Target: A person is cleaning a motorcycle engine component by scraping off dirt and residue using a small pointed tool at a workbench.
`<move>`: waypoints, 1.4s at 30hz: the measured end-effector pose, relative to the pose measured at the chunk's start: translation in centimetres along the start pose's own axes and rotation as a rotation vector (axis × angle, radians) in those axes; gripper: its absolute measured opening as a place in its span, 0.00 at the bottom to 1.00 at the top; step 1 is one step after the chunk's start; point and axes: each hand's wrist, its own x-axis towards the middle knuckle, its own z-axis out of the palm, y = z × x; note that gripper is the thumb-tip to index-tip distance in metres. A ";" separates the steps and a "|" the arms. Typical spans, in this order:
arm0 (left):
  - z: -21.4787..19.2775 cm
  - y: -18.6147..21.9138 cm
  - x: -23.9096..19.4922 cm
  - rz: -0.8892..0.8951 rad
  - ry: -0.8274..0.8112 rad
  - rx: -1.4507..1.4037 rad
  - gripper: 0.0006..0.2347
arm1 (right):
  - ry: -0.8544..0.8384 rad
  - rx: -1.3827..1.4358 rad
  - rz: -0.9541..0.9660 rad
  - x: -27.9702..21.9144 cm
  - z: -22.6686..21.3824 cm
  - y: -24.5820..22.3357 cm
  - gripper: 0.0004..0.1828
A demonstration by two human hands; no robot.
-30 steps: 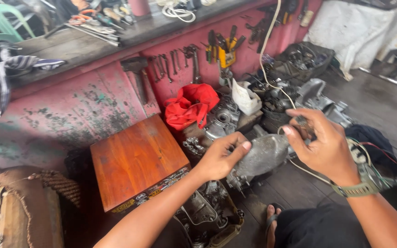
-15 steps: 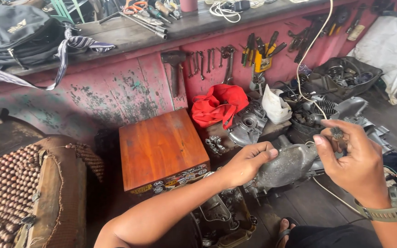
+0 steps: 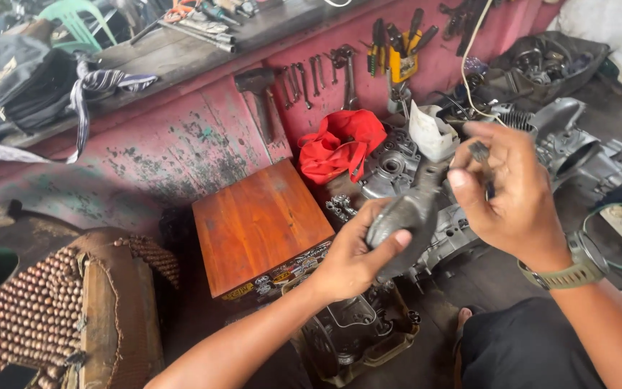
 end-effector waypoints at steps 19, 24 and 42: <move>-0.2 -1.8 1.4 -0.006 0.102 -0.104 0.08 | -0.018 0.065 -0.001 -1.6 -1.3 3.7 0.11; 0.0 -1.7 1.7 0.004 0.110 -0.102 0.07 | -0.147 0.013 -0.172 -0.7 -0.9 2.7 0.06; 0.3 -2.0 2.2 0.047 0.243 -0.250 0.14 | -0.006 -0.100 -0.254 -0.2 -1.6 3.7 0.07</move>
